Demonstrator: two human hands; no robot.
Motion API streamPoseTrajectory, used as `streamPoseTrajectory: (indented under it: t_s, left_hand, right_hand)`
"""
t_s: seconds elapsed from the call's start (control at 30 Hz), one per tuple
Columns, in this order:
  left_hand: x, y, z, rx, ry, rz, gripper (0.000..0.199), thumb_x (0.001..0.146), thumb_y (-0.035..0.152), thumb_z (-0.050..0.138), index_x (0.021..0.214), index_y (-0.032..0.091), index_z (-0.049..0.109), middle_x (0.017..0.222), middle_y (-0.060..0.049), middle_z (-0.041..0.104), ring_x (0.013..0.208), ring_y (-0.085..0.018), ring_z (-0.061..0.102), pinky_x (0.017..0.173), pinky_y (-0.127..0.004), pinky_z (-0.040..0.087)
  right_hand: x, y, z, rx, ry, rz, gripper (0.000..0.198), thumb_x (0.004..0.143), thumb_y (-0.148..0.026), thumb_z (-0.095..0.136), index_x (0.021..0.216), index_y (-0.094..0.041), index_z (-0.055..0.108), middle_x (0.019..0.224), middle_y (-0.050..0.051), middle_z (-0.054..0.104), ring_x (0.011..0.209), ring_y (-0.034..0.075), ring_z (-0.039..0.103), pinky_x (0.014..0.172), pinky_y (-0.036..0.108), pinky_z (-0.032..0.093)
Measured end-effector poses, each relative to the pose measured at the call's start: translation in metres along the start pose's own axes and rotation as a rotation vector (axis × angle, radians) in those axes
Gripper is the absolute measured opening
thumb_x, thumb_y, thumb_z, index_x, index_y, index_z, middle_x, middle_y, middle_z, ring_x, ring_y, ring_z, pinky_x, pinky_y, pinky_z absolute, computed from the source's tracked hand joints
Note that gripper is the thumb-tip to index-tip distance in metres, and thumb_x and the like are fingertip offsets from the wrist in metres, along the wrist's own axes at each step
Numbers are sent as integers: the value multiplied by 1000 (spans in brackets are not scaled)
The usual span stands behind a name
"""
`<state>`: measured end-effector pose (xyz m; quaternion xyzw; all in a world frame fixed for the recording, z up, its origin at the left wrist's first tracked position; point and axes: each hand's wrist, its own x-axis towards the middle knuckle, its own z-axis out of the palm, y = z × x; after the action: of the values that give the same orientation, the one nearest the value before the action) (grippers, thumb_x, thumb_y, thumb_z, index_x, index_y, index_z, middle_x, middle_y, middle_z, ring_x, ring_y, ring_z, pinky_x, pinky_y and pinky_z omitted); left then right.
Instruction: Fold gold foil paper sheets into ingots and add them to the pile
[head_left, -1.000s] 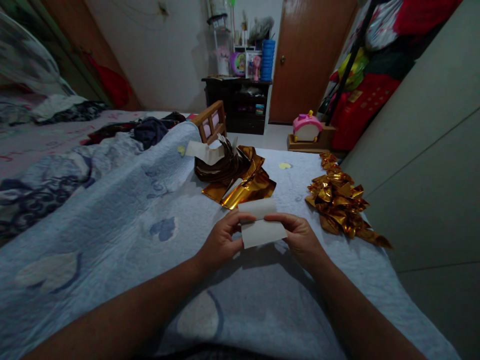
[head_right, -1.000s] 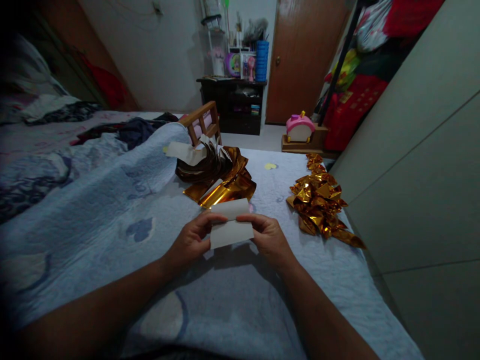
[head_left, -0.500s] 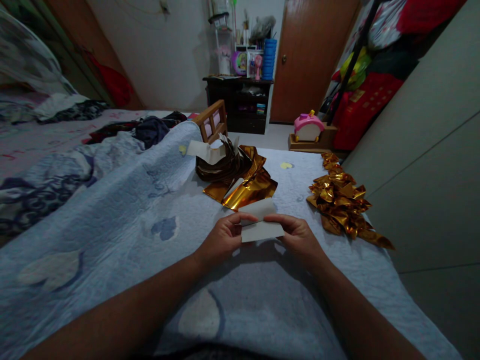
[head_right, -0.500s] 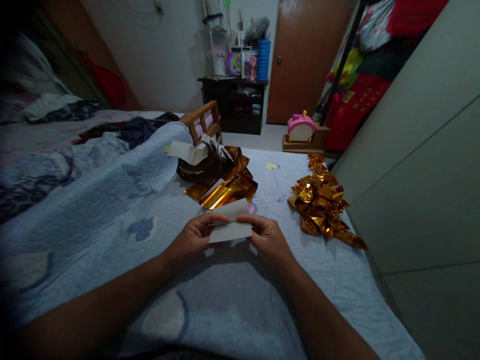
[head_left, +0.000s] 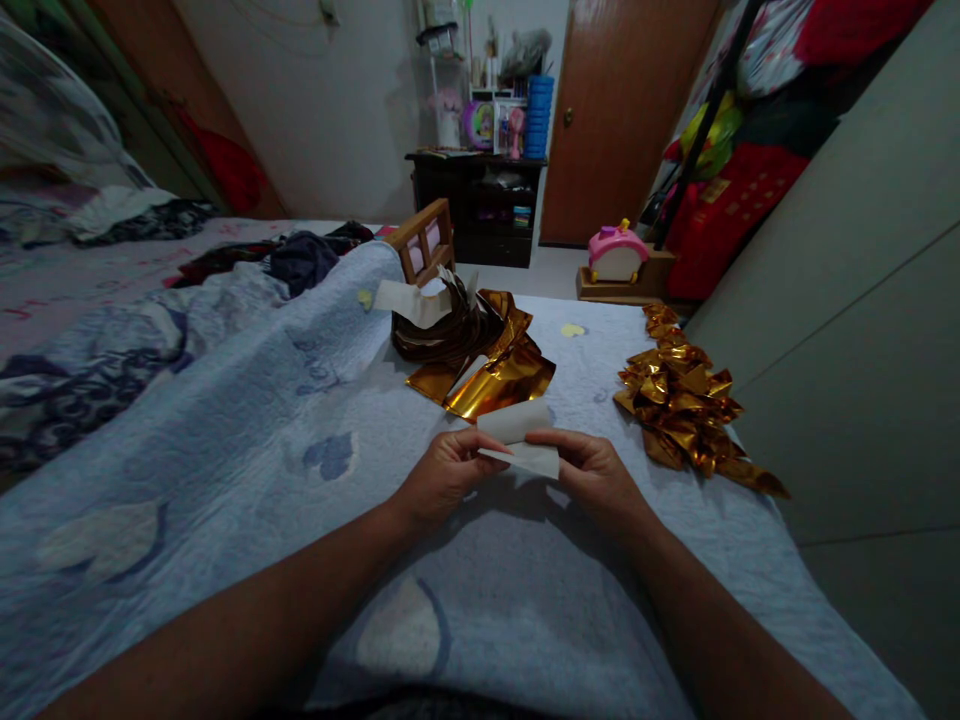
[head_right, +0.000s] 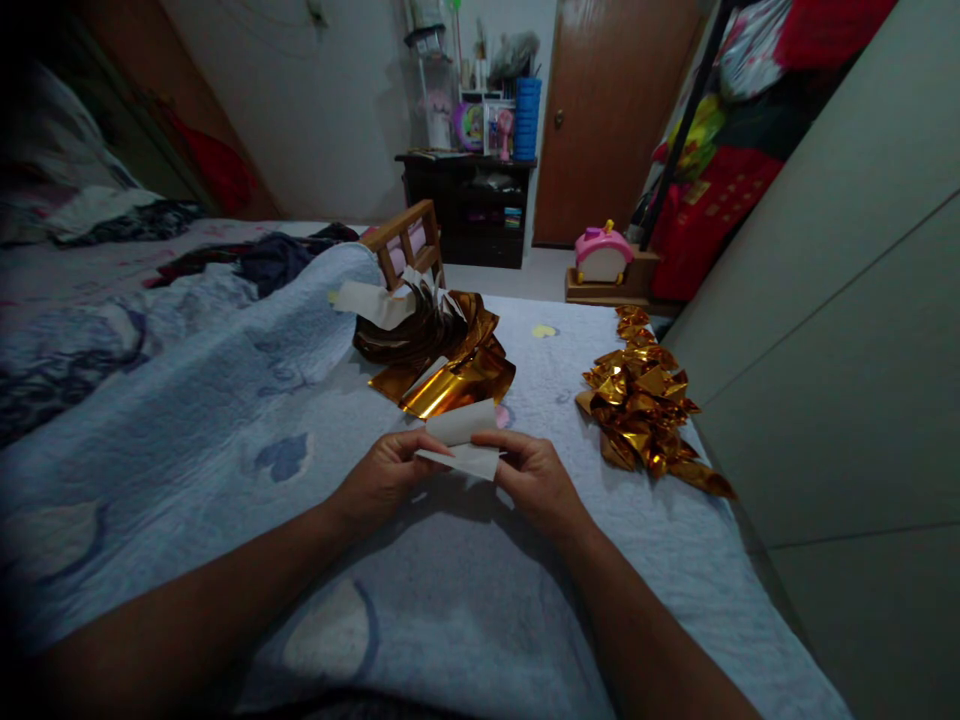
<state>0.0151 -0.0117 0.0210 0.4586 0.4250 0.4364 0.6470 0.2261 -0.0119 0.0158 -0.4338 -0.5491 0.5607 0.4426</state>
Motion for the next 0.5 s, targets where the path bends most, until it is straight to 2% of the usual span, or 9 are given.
streamPoseTrajectory:
  t_s: [0.27,0.4,0.5]
  left_hand:
    - [0,5,3,93,48,81,22,70,36,88,76,17,79,69,-2,68,64,-14,59,63,-27,46]
    - [-1,7,4,108,17,104,21,72,37,86,77,17,80,75,-4,72,70,-16,62,69,-29,49]
    - [-1,8,4,120,1,121,21,74,37,85,77,17,80,78,-5,72,73,-18,64,72,-30,50]
  right_hand:
    - [1,1,0,-49,-82,-88,32,78,-25,76,109,-27,80,102,5,79,88,21,72,80,35,55]
    - [2,-3,3,-57,-132,-156,26,77,-23,78,102,-30,82,100,3,78,92,21,71,83,36,55]
    - [2,-5,5,-4,-169,-151,19,80,-26,78,98,-31,83,103,4,77,97,23,70,88,38,54]
